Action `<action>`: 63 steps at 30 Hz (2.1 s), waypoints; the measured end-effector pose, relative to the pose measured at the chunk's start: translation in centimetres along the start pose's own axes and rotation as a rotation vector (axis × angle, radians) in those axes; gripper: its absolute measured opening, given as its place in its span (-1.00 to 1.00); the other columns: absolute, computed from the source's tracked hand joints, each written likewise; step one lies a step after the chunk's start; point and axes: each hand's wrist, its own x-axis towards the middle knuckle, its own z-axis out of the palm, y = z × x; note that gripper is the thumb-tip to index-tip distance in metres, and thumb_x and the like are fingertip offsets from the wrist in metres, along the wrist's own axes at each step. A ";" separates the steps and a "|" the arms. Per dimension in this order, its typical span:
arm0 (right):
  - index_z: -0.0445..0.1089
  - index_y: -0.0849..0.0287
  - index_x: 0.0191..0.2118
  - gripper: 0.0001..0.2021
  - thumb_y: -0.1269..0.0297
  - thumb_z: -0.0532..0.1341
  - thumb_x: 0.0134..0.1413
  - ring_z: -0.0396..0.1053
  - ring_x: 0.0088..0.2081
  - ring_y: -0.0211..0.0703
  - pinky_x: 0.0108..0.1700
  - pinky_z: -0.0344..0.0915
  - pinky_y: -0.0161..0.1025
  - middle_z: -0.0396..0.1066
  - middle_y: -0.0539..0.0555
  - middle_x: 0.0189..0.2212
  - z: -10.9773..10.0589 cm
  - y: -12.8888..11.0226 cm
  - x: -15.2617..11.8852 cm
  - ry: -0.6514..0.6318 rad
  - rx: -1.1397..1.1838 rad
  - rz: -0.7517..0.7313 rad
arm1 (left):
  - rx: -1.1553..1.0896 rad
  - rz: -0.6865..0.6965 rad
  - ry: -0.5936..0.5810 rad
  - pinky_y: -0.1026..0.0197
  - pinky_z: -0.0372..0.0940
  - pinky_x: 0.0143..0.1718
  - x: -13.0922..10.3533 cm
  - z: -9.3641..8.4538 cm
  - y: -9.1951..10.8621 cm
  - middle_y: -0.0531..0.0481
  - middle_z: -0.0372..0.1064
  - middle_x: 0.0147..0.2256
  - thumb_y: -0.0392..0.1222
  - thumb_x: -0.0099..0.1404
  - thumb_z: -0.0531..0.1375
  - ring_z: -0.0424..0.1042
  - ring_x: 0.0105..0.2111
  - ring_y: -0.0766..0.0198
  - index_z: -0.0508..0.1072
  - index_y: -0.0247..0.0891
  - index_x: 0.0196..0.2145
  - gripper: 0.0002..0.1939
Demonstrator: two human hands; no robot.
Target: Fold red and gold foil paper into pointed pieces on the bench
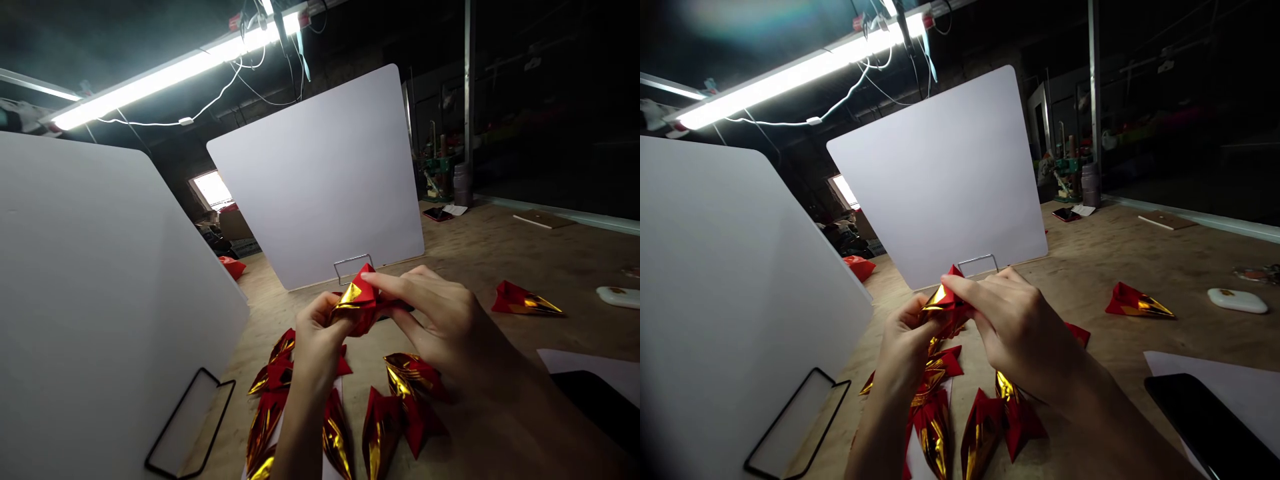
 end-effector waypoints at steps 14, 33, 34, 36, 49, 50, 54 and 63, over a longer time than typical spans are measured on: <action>0.24 0.04 0.30 -0.42 0.59 0.18 0.21 0.56 -0.19 -0.14 -0.08 0.55 -0.18 0.59 0.00 -0.18 0.1 -1.0 -0.6 -0.073 0.026 0.201 | 0.921 1.243 0.003 0.08 0.46 -0.13 -0.4 -1.7 0.6 -0.20 0.55 -0.11 -0.56 0.26 0.23 0.51 -0.11 0.12 0.49 -0.28 0.05 -0.56; 0.29 -0.04 0.27 -0.40 0.62 0.17 0.17 0.57 -0.20 -0.14 -0.08 0.55 -0.21 0.59 -0.04 -0.19 0.1 -2.1 -0.6 -0.090 0.125 0.251 | 0.869 1.211 0.106 0.20 0.41 -0.33 -1.5 -0.6 1.0 -0.06 0.51 -0.28 -0.53 0.28 0.25 0.47 -0.31 0.24 0.53 -0.20 -0.05 -0.65; 0.29 -0.03 0.26 -0.40 0.63 0.17 0.17 0.56 -0.21 -0.15 -0.08 0.55 -0.22 0.59 -0.04 -0.19 0.0 -2.1 -0.6 -0.091 0.131 0.251 | 0.858 1.204 0.113 0.20 0.42 -0.33 -1.6 -0.5 1.0 -0.06 0.50 -0.28 -0.53 0.29 0.26 0.47 -0.31 0.24 0.53 -0.20 -0.06 -0.66; 0.29 -0.03 0.26 -0.39 0.63 0.17 0.16 0.56 -0.21 -0.17 -0.07 0.54 -0.22 0.59 -0.05 -0.20 -0.1 -2.1 -0.5 -0.100 0.133 0.260 | 0.830 1.178 0.113 0.21 0.42 -0.32 -1.7 -0.4 1.2 -0.05 0.50 -0.28 -0.54 0.28 0.27 0.47 -0.31 0.25 0.54 -0.20 -0.10 -0.68; 0.23 0.03 0.28 -0.41 0.65 0.12 0.20 0.53 -0.26 -0.13 -0.15 0.44 -0.14 0.59 0.02 -0.18 -1.0 -2.3 0.1 -0.103 -0.042 0.067 | 0.429 0.637 -0.327 0.05 0.45 0.12 -2.4 -1.8 2.7 -0.14 0.23 0.25 -0.37 0.47 0.11 0.39 0.18 0.05 0.52 -0.01 0.13 -0.60; 0.24 0.01 0.27 -0.43 0.63 0.12 0.21 0.54 -0.26 -0.13 -0.15 0.45 -0.14 0.59 0.01 -0.21 -1.0 -2.2 -0.1 -0.091 -0.030 0.065 | 0.421 0.620 -0.315 0.07 0.47 0.09 -2.5 -1.7 2.8 -0.15 0.24 0.20 -0.37 0.46 0.13 0.42 0.13 0.08 0.54 -0.03 0.09 -0.63; 0.33 -0.12 0.21 -0.51 0.50 0.17 0.25 0.56 -0.30 -0.09 -0.22 0.52 -0.14 0.59 -0.01 -0.25 -1.1 -1.6 -0.9 -0.087 0.073 0.149 | 0.428 0.537 -0.316 0.05 0.52 0.01 -2.9 -2.0 3.1 -0.18 0.23 0.03 -0.23 0.42 0.24 0.45 0.01 0.08 0.58 -0.09 0.01 -0.76; 0.48 -0.06 -0.01 -0.60 0.52 0.31 0.08 0.55 -0.34 -0.20 -0.35 0.50 -0.36 0.58 -0.08 -0.36 -2.4 -1.1 0.0 -0.342 0.415 0.482 | 0.329 0.215 -0.442 0.19 0.51 -0.29 -2.6 -3.0 3.5 -0.15 0.32 -0.08 -0.16 0.28 0.38 0.45 -0.28 0.22 0.64 -0.15 -0.18 -0.85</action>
